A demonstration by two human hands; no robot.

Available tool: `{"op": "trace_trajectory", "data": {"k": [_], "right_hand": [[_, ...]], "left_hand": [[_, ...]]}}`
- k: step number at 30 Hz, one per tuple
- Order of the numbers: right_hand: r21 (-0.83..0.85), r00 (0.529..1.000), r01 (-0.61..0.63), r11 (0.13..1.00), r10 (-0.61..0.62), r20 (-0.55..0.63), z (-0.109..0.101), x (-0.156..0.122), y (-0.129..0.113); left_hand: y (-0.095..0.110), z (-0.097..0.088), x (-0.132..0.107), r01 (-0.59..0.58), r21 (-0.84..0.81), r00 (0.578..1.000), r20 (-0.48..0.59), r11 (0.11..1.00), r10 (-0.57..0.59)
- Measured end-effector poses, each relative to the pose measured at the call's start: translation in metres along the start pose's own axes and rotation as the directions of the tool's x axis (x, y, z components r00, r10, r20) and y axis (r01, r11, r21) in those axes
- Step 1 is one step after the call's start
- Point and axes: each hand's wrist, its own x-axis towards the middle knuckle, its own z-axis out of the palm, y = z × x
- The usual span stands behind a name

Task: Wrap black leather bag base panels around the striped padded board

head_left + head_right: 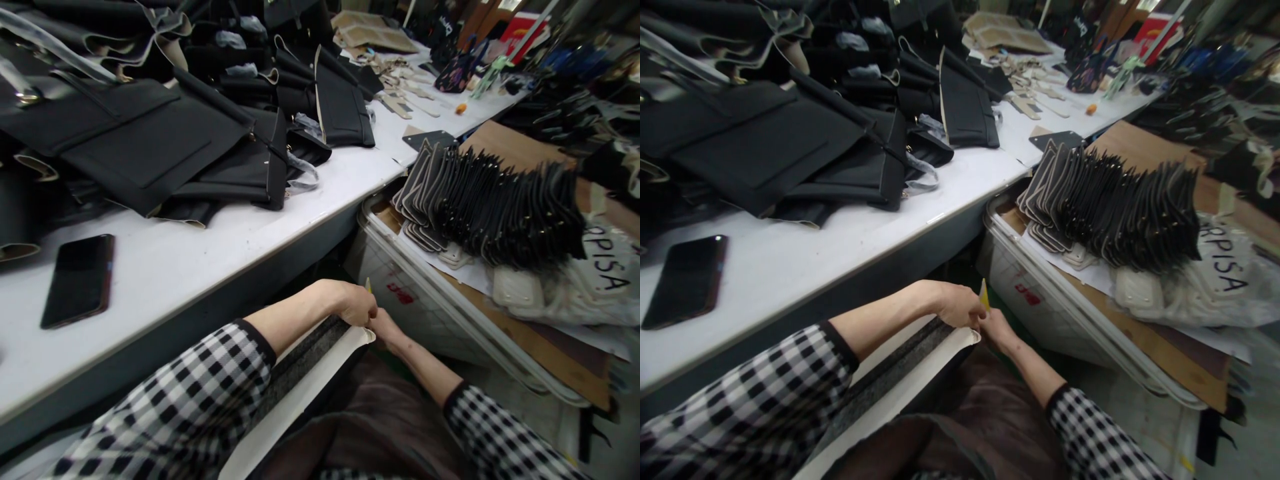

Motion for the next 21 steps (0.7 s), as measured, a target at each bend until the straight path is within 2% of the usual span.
{"op": "trace_trajectory", "data": {"k": [5, 6, 8, 10, 12, 16, 21], "right_hand": [[0.02, 0.968, -0.1, 0.995, 0.092, 0.234, -0.081, -0.038, 0.016], [0.018, 0.942, -0.112, 0.994, 0.1, 0.319, -0.092, -0.048, 0.014], [-0.024, 0.859, -0.118, 0.993, 0.114, 0.5, -0.103, -0.062, 0.005], [-0.093, 0.779, -0.1, 0.991, 0.136, 0.612, -0.098, -0.069, -0.006], [-0.151, 0.757, -0.078, 0.985, 0.157, 0.634, -0.086, -0.069, -0.015], [-0.2, 0.776, -0.035, 0.979, 0.153, 0.611, -0.066, -0.062, -0.021], [-0.215, 0.789, -0.051, 0.975, 0.171, 0.59, -0.061, -0.062, -0.026]], "left_hand": [[-0.002, -0.007, -0.003, 0.036, 0.004, 0.999, 0.026, 0.999, -0.036], [-0.002, -0.008, -0.003, 0.039, 0.004, 0.999, 0.039, 0.999, -0.039], [-0.003, -0.011, -0.003, 0.04, -0.011, 0.996, 0.075, 0.999, -0.039], [-0.003, -0.013, -0.003, 0.042, -0.036, 0.992, 0.116, 0.998, -0.038], [-0.003, -0.016, -0.002, 0.047, -0.051, 0.989, 0.144, 0.998, -0.039], [-0.004, -0.018, 0.0, 0.068, -0.068, 0.987, 0.151, 0.995, -0.057], [-0.007, -0.017, 0.002, 0.075, -0.13, 0.986, 0.157, 0.989, -0.055]]}}
